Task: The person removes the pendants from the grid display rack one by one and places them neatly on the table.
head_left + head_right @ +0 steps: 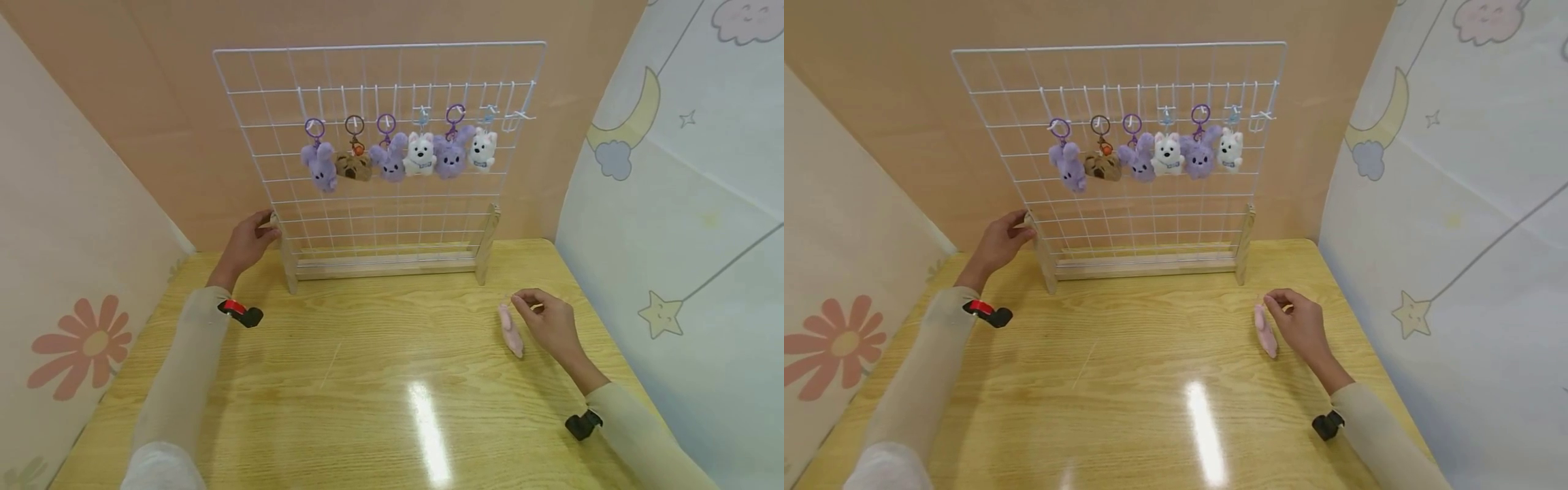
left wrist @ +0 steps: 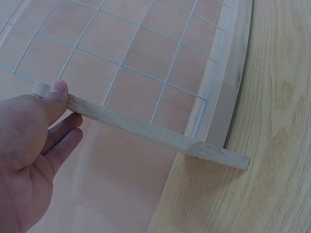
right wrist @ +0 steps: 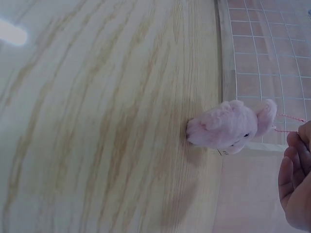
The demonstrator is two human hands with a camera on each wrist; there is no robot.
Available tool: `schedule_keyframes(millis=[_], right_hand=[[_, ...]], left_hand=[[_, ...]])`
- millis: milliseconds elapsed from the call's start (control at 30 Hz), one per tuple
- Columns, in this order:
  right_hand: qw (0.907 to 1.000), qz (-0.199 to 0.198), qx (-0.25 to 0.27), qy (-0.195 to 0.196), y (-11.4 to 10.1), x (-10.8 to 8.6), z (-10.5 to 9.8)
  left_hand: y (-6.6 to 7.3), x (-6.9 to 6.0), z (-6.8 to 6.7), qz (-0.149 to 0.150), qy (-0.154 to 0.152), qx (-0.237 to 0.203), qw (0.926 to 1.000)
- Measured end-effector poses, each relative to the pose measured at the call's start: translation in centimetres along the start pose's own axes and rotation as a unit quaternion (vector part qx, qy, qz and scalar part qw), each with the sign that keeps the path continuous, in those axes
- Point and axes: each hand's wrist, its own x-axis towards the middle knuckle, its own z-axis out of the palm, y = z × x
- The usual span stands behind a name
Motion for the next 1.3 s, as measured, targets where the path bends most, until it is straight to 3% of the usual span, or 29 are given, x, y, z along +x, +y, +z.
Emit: schedule_keyframes(millis=[400, 1100, 1300], right_hand=[[0.9999, 0.012, -0.005, 0.011, 0.1, -0.2, 0.1], [0.9968, 0.035, 0.005, -0.072, 1.1, 1.6, 3.2], [0.9955, 0.019, 0.001, -0.092, 1.2, 2.2, 3.8]], left_hand=[[-0.1, 0.1, 0.0, -0.004, -0.003, -0.007, 1.0000], [0.0, 0.2, 0.1, 0.000, 0.004, -0.002, 1.0000], [0.0, 0.2, 0.1, 0.002, 0.006, -0.002, 1.0000]])
